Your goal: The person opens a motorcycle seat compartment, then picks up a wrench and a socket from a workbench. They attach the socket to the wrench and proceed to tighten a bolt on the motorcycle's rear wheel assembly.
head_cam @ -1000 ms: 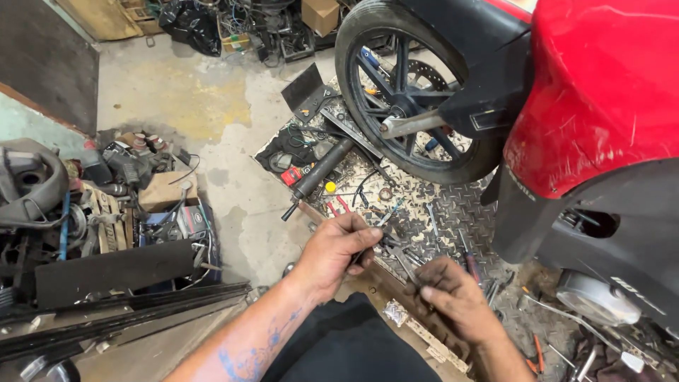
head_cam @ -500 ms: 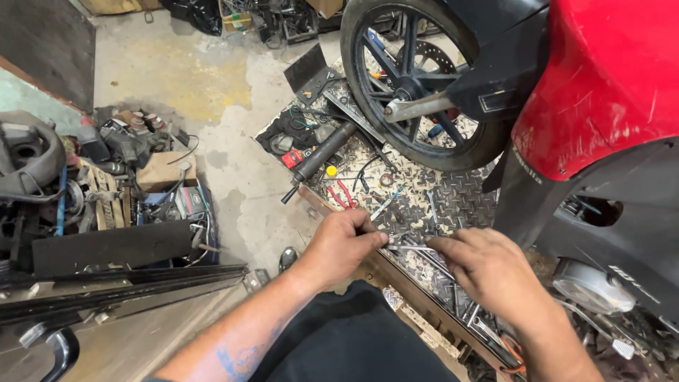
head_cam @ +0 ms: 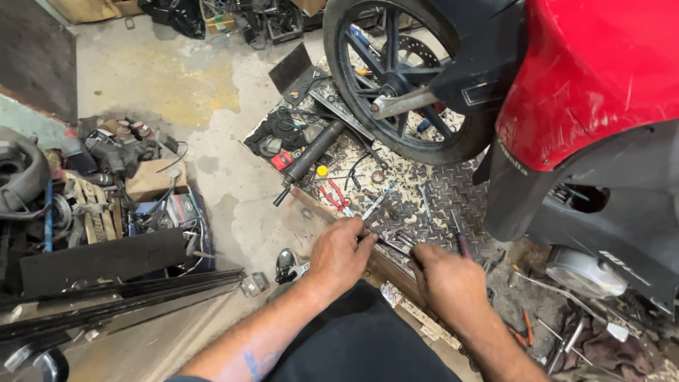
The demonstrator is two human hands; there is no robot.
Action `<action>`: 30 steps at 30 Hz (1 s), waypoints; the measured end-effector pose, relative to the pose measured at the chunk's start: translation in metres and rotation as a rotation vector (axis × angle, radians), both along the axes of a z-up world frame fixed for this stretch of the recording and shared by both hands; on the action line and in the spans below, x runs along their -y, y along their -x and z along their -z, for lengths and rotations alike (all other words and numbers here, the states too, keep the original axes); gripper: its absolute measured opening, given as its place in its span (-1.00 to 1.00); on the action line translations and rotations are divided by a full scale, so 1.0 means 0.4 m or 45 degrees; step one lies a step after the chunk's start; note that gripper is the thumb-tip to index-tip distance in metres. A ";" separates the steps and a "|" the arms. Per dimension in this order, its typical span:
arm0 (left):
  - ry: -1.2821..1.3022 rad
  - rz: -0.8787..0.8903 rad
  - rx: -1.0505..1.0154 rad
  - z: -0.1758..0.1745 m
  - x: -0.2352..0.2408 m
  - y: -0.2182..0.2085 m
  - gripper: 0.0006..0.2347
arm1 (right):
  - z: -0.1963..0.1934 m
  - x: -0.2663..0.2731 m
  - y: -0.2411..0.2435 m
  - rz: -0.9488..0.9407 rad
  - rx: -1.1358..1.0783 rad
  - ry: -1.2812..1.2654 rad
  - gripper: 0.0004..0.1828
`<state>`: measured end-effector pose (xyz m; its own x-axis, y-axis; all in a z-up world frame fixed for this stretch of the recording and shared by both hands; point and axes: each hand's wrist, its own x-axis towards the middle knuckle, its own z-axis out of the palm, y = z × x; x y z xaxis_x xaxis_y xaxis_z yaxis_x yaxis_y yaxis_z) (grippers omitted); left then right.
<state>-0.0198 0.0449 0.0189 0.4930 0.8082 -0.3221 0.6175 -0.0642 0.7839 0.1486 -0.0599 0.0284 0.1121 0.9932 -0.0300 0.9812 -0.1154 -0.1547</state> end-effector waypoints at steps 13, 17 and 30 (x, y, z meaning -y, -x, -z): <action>0.966 -0.587 0.666 0.036 -0.033 -0.008 -0.78 | 0.166 0.052 -0.005 0.152 -0.465 -0.044 -0.65; 0.940 -0.557 0.692 0.010 -0.018 -0.011 -0.79 | 0.153 0.065 -0.044 0.336 -0.774 0.025 -0.85; 0.373 -0.008 0.722 -0.021 0.073 -0.051 -0.91 | 0.039 0.092 0.008 0.829 -1.355 -0.384 -0.87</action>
